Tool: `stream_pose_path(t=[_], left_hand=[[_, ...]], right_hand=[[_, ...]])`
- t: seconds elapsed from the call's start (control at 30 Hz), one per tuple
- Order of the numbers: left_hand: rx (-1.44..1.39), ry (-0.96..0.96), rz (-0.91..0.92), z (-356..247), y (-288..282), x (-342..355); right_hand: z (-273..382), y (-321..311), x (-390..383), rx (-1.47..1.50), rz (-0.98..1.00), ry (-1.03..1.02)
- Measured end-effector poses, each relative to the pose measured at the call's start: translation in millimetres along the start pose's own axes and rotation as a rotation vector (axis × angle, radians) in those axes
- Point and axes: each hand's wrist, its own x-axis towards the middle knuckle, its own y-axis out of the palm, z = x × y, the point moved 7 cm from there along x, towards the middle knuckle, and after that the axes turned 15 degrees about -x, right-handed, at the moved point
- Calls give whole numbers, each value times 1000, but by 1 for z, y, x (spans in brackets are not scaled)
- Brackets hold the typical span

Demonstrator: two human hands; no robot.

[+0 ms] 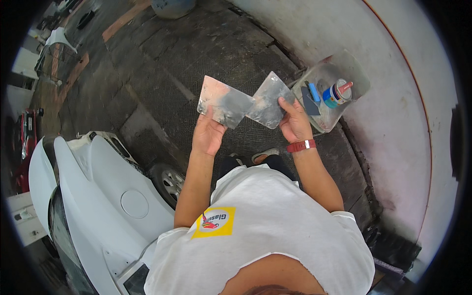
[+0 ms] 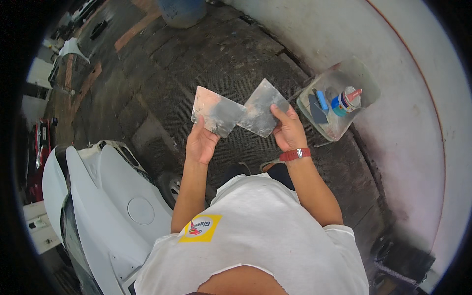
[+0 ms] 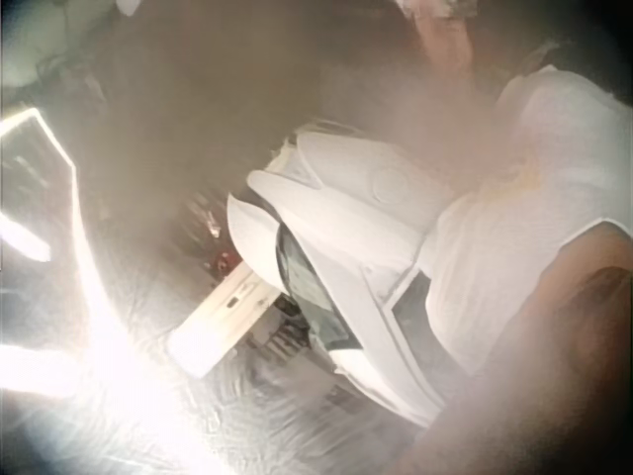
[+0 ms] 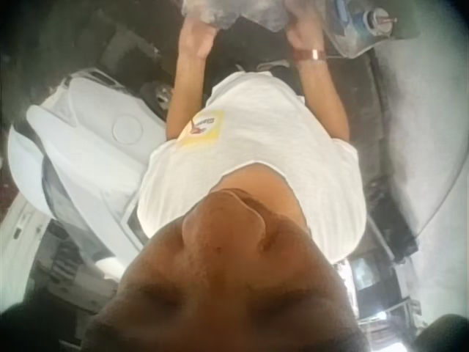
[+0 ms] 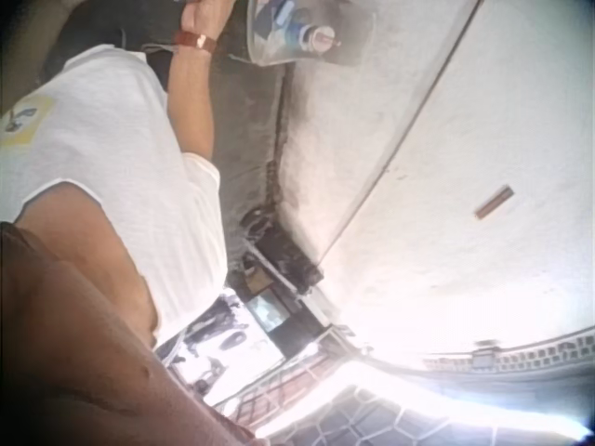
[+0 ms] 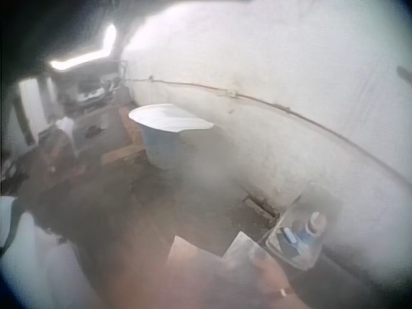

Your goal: The person sands the side of a red car with a sanding block, then walks to a workbench and handles several sanding sheets, comparing and selecting them. The person also briefly touches a white car bumper.

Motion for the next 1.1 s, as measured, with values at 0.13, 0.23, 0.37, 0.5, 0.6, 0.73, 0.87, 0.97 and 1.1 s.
stream_pose_path(t=[0.13, 0.23, 0.37, 0.5, 0.6, 0.73, 0.87, 0.97, 1.1], left_hand=[[221, 103, 2, 0, -4, 7], [374, 286, 1, -11, 5, 10], [572, 349, 1, -13, -2, 19], [676, 249, 81, 14, 10, 21], [739, 272, 25, 38, 18, 22], [680, 57, 75, 70, 22, 33], [795, -174, 79, 124, 12, 65], [804, -150, 85, 162, 18, 93], [595, 133, -135, 171, 15, 154]], right_hand=[[-4, 18, -9, -244, 346, 24], [1, 8, -14, -917, 413, -164], [57, 58, -53, -1352, -31, -682], [30, 95, -68, -1513, -9, -1062], [-5, 4, -6, -1728, -25, -496], [-14, -120, 11, -1344, -179, -175], [-28, -134, 50, -847, -67, -309], [-6, -142, 63, -862, 137, -118], [-6, -240, 109, -868, 68, -132]])
